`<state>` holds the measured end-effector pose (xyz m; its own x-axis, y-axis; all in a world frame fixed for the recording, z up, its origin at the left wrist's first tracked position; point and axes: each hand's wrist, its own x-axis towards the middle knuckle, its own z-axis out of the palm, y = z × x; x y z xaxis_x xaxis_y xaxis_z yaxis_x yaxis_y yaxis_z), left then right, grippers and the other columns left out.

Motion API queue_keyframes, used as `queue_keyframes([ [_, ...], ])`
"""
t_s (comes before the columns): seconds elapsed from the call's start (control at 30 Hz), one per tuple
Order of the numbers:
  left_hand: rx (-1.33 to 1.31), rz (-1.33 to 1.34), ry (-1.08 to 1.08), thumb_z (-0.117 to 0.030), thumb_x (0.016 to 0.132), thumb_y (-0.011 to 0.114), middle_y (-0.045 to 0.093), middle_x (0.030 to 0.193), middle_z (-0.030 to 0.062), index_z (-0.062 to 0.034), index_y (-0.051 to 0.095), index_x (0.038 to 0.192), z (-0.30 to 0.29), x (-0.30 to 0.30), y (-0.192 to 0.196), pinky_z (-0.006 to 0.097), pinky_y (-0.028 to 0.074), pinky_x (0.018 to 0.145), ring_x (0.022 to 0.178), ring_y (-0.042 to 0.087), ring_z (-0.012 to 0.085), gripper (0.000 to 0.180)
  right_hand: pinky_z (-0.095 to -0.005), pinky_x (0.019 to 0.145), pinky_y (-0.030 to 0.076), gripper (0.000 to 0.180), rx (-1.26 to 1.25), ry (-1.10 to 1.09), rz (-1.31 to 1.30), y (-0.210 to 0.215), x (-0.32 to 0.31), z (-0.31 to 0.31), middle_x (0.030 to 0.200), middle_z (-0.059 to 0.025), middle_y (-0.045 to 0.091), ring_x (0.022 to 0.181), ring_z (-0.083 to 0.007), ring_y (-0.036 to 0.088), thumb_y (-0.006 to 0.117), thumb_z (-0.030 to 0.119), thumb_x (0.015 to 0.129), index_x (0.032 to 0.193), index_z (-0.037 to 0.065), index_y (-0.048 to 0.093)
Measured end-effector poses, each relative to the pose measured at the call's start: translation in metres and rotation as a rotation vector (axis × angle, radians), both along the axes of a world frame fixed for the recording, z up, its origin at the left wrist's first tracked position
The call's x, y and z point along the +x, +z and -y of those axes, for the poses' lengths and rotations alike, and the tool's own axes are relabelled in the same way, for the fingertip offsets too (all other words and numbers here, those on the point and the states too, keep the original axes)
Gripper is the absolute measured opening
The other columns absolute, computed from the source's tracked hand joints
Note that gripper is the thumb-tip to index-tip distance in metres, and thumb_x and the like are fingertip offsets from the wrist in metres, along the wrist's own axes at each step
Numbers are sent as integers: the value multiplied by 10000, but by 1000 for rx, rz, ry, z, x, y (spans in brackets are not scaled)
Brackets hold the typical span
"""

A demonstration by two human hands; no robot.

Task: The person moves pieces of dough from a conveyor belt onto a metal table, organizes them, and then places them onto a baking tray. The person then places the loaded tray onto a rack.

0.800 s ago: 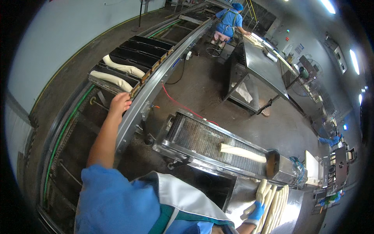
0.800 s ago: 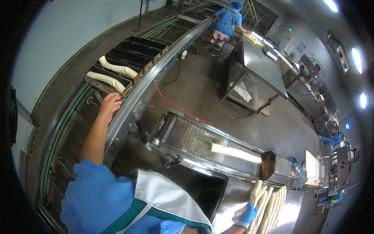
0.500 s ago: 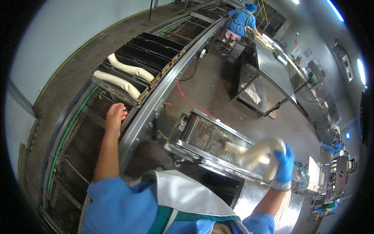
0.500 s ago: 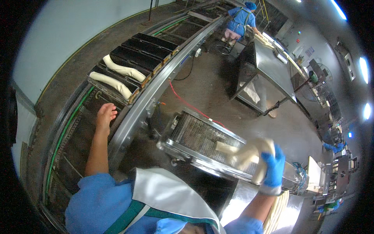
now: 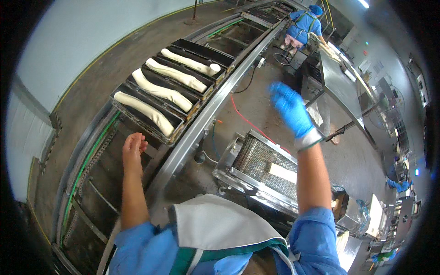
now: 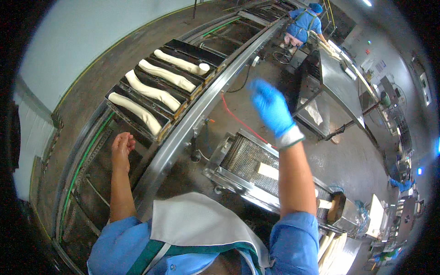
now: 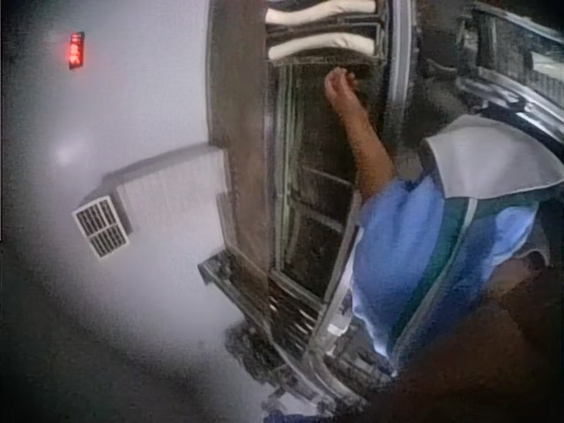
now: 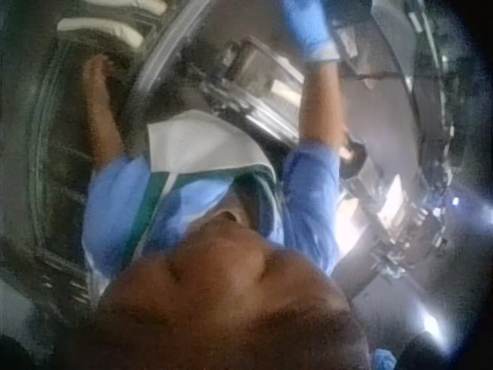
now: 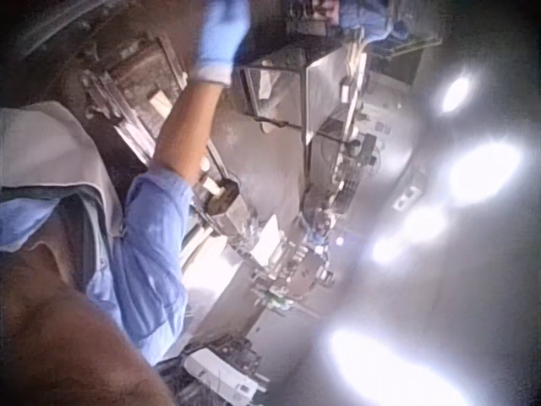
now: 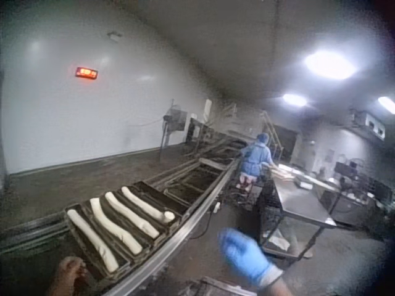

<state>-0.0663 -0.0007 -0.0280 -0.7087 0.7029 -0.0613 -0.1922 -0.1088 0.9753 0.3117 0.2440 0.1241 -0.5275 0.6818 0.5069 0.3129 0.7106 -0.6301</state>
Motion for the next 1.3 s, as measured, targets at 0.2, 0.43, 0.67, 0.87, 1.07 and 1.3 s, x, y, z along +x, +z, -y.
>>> queue_keyframes([
  [0.2,20,-6,-45,-260,888,577,580,883,11,-52,579,985,-41,-10,7,224,432,676,772,538,81,230,-384,818,489,425,-115,-216,1224,-174,94,27,1048,-127,636,973,-303,601,651,385,717,1027,96,624],
  [0.43,29,32,-170,-264,874,585,565,970,19,-74,562,1065,-123,4,22,255,428,738,876,536,116,271,-415,744,496,323,-228,-613,361,-191,103,3,946,-218,644,866,-323,639,678,235,670,920,31,657],
  [0.67,24,203,-72,-323,837,592,436,1289,105,-68,391,1313,-189,-26,6,383,321,976,1212,382,250,577,-264,588,468,291,-227,-477,-288,49,51,-52,848,-58,613,701,-147,579,633,160,754,990,-4,586],
  [0.87,-202,136,200,-264,833,576,218,1446,191,-120,145,1443,-247,-50,25,515,243,1023,1304,256,355,760,-362,848,500,483,-368,111,-671,113,-32,-102,1173,-158,524,978,-272,592,621,131,810,1227,-34,441],
  [1.07,-365,250,401,-200,831,574,173,1459,179,-168,39,1456,-280,-94,16,585,310,977,1288,276,384,824,-332,913,452,453,-545,309,-504,85,-56,-108,1155,-107,571,1034,-205,564,616,61,812,1239,-13,487],
  [1.3,-462,84,363,-86,804,563,258,1429,179,-112,73,1457,-294,-149,-25,434,405,925,1258,337,346,817,-305,884,451,356,-659,16,64,-54,59,-152,1111,-112,611,994,-187,582,626,141,840,1158,-3,559],
])
